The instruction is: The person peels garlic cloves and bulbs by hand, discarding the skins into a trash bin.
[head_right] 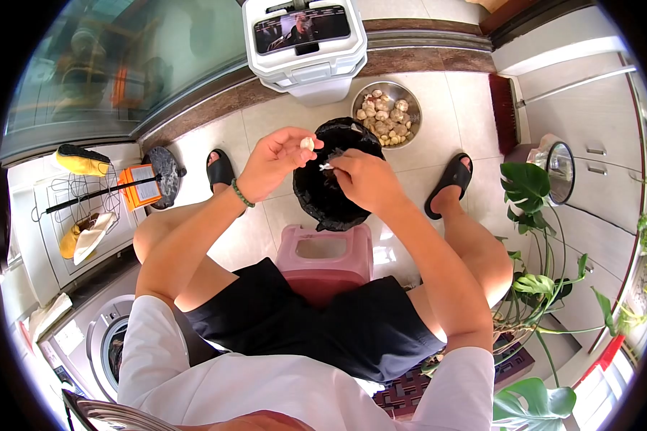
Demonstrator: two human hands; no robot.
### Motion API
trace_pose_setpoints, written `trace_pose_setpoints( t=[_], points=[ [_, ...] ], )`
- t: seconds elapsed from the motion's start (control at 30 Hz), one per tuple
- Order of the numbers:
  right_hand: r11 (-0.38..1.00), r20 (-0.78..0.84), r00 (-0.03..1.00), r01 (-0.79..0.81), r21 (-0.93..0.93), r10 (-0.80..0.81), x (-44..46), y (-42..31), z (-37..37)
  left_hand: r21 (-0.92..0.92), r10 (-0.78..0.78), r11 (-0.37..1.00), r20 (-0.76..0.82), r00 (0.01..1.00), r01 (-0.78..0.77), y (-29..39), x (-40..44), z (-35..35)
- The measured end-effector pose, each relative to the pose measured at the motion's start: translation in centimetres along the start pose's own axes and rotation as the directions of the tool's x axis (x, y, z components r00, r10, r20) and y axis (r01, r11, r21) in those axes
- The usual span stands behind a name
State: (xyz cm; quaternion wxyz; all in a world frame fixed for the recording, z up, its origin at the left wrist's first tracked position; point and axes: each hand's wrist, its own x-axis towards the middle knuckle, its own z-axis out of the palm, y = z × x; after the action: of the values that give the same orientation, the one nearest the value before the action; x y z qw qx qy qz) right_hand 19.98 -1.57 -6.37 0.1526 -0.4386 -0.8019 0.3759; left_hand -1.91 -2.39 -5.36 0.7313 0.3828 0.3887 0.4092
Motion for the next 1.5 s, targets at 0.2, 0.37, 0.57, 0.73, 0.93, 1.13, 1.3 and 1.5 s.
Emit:
trace_pose_setpoints(
  t=[0.2, 0.37, 0.57, 0.73, 0.93, 1.13, 1.3, 1.5],
  points=[
    [0.963, -0.166, 0.986, 0.043, 0.265, 0.002, 0.6, -0.7, -0.5, -0.015, 0.026, 1.000, 0.026, 0.999, -0.026, -0.3, 0.1, -0.2],
    [0.751, -0.212, 0.974, 0.084, 0.655, 0.075, 0.7, -1.4, -0.4, 0.047, 0.068, 0.997, 0.024, 0.997, -0.069, -0.5, 0.1, -0.1],
    [0.799, -0.331, 0.944, 0.194, 0.570, 0.007, 0.6, -3.6, -1.0, 0.150, 0.074, 0.986, 0.015, 0.997, -0.076, -0.8, -0.1, 0.1],
    [0.876, -0.351, 0.930, 0.256, 0.408, -0.108, 0.7, -3.4, -1.0, 0.148, 0.072, 0.986, 0.012, 0.997, -0.073, -0.6, -0.2, 0.5],
    [0.909, -0.364, 0.926, 0.238, 0.343, -0.105, 1.0, -3.0, -1.3, 0.040, 0.054, 0.998, 0.008, 0.999, -0.054, -0.1, -0.3, 0.7],
    [0.920, -0.323, 0.939, 0.223, 0.321, -0.115, 1.0, -2.8, -1.3, 0.077, -0.070, 0.994, -0.021, 0.997, 0.071, 0.5, -0.4, 0.3],
    [0.936, -0.267, 0.955, 0.206, 0.284, -0.129, 0.9, -3.1, -1.5, -0.006, -0.115, 0.993, -0.047, 0.992, 0.115, 0.1, -0.5, 0.3],
    [0.931, -0.255, 0.957, 0.211, 0.298, -0.135, 0.9, -2.9, -1.7, 0.002, -0.138, 0.990, -0.065, 0.988, 0.138, 0.5, -0.5, 0.5]
  ],
)
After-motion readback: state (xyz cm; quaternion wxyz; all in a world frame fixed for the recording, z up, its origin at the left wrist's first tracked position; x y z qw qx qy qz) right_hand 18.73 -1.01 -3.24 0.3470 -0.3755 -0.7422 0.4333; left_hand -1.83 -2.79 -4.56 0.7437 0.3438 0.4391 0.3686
